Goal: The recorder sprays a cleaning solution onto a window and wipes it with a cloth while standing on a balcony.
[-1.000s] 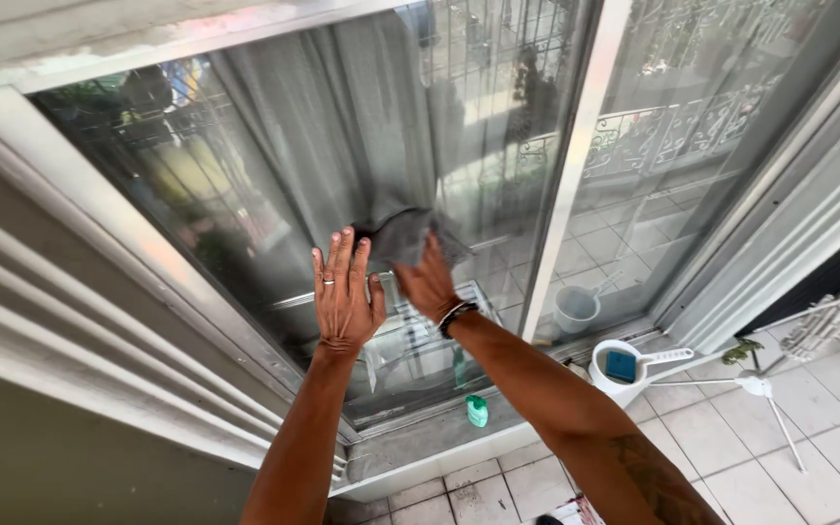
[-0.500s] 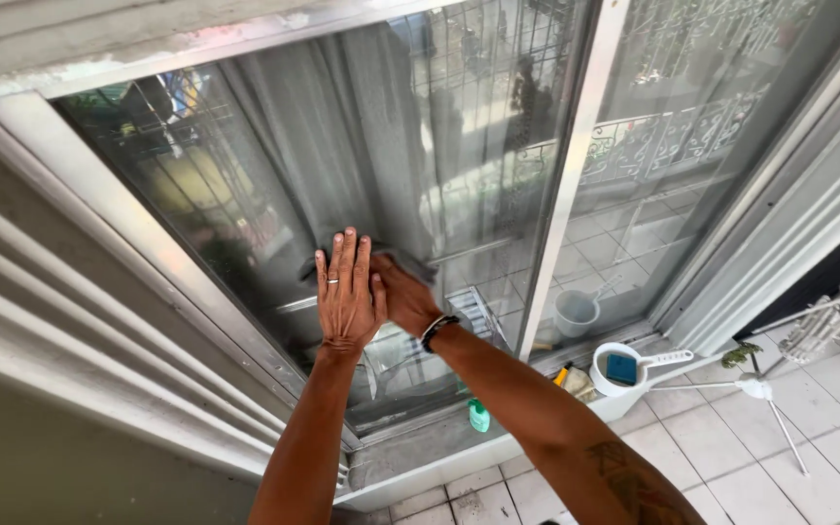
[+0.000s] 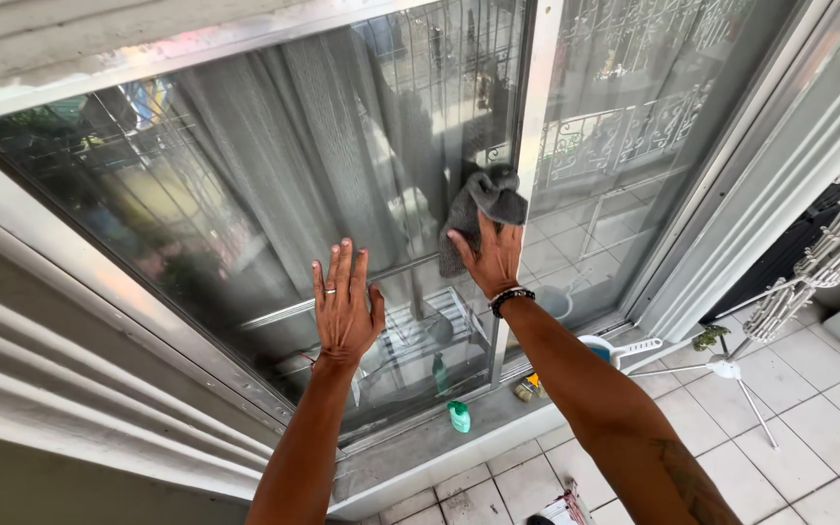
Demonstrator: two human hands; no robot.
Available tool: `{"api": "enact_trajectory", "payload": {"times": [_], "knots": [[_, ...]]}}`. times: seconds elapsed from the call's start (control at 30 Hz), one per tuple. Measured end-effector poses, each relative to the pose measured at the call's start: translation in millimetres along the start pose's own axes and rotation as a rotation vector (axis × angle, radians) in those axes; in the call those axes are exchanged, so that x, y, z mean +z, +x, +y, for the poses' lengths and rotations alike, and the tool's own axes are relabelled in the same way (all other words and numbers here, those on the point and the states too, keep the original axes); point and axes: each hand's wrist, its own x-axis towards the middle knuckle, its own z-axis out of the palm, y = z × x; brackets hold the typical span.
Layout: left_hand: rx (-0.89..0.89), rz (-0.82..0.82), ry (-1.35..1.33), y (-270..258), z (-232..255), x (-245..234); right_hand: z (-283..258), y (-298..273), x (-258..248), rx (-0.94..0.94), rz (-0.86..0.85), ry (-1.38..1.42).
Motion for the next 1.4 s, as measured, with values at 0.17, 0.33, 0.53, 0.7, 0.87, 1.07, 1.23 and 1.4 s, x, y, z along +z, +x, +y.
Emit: {"api": "enact_trajectory", "payload": {"times": [0.17, 0.33, 0.53, 0.7, 0.87, 1.07, 1.23, 1.4], "knots": [[-0.032, 0.104, -0.01, 17.0, -5.2, -38.1, -50.2, 10.9, 67.0, -0.124, -0.107, -0.014], [-0.092, 0.176, 0.002, 5.8, -8.9, -55.2, -144.9, 2.1, 68.8, -0.35, -0.144, 0.175], [-0.365, 0.281, -0.174, -43.5, -3.4, -31.8, -157.4, -10.2, 30.7, -0.067, -0.354, 0.739], [-0.673, 0.022, -0.556, -57.0, 23.9, -5.5, -131.8, -21.8, 3.4, 0.005, -0.567, 0.886], [-0.639, -0.056, -0.664, -41.2, 37.5, -0.7, -111.5, -31.0, 0.9, 0.011, -0.592, 0.808], [-0.621, 0.055, -0.896, -46.8, 29.0, 14.2, -104.3, -30.9, -0.2, 0.082, -0.663, 0.862], [-0.822, 0.049, -0.955, -42.6, 36.3, 13.7, -102.0, -40.8, -3.0, 0.127, -0.756, 0.872], [-0.947, 0.134, -1.139, -53.0, 22.7, 41.8, -87.7, -49.6, 11.5, 0.482, -0.804, 1.011]]}}
